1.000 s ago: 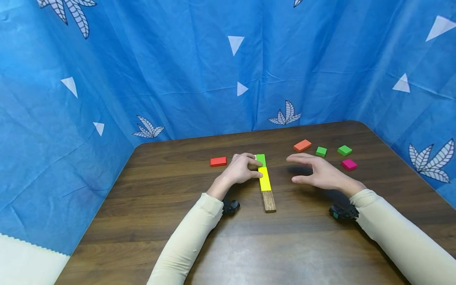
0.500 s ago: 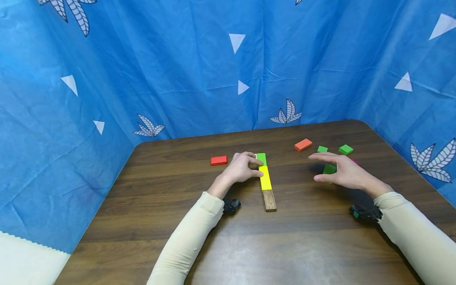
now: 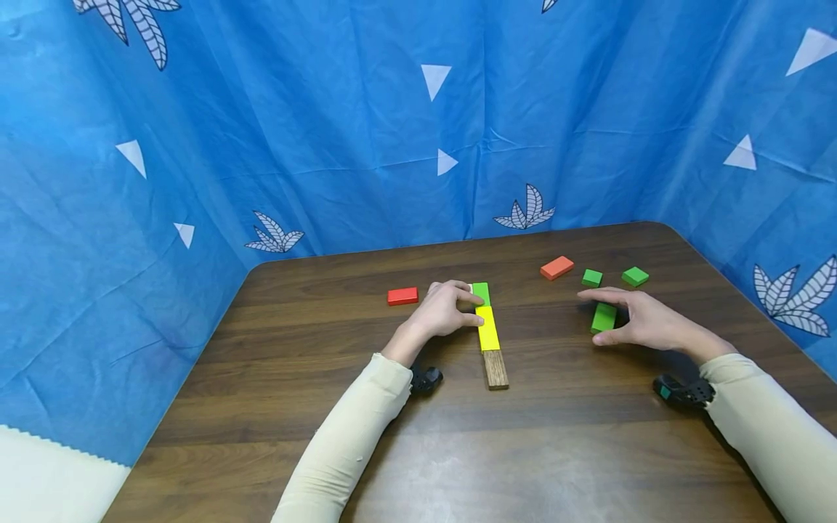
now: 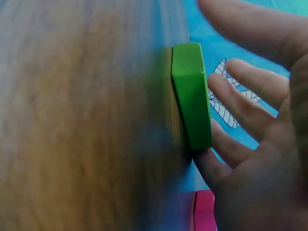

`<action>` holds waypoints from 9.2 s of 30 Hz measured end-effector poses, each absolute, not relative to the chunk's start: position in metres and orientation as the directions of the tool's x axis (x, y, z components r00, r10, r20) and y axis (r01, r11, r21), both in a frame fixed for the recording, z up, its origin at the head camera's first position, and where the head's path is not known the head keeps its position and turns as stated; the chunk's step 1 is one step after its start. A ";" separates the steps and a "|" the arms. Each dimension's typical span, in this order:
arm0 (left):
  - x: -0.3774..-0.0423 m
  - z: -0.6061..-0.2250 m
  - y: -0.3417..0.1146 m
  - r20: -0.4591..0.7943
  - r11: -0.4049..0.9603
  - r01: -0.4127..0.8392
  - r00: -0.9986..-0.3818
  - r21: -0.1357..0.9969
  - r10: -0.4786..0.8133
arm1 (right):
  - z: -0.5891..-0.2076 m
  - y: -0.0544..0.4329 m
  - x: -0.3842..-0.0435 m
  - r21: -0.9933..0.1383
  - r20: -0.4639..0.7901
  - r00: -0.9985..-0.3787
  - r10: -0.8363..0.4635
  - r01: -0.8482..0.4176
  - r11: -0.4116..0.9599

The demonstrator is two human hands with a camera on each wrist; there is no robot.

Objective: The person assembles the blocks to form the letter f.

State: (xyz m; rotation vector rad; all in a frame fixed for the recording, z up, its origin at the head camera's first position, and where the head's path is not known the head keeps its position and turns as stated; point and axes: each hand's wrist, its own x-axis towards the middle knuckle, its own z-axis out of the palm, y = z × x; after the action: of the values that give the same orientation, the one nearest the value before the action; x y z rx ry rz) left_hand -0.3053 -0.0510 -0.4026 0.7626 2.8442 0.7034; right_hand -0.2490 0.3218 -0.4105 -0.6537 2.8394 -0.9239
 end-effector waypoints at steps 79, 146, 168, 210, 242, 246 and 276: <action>-0.304 -0.402 -0.048 -0.001 0.785 0.417 -0.883 0.457 0.469 | -0.391 0.267 -0.301 -0.574 0.057 -0.955 -0.290 -0.269 0.773; -0.304 -0.404 -0.049 -0.013 0.803 0.388 -0.897 0.452 0.441 | -0.414 0.185 -0.351 -0.620 -0.020 -0.946 -0.325 -0.243 0.746; -0.304 -0.405 -0.049 -0.011 0.806 0.375 -0.904 0.458 0.427 | -0.414 0.180 -0.350 -0.627 -0.022 -0.948 -0.317 -0.234 0.743; -0.304 -0.404 -0.049 0.005 0.788 0.389 -0.898 0.478 0.440 | -0.402 0.206 -0.333 -0.644 0.112 -0.970 -0.216 -0.236 0.727; -0.302 -0.404 -0.048 0.004 0.788 0.375 -0.904 0.488 0.428 | -0.408 0.227 -0.349 -0.655 0.046 -0.993 0.109 0.052 0.754; -0.302 -0.404 -0.049 0.006 0.782 0.378 -0.902 0.495 0.432 | -0.410 0.227 -0.350 -0.660 0.032 -0.993 0.114 0.065 0.748; -0.302 -0.405 -0.049 0.013 0.784 0.385 -0.901 0.486 0.434 | -0.413 0.228 -0.348 -0.652 0.000 -0.995 0.098 0.074 0.754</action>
State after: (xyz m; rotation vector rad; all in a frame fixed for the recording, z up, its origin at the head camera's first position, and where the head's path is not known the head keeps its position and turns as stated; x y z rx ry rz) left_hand -0.3021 -0.0492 -0.4049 0.6615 2.8730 0.7507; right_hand -0.3482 0.2281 -0.4128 0.1464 2.9748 -1.1035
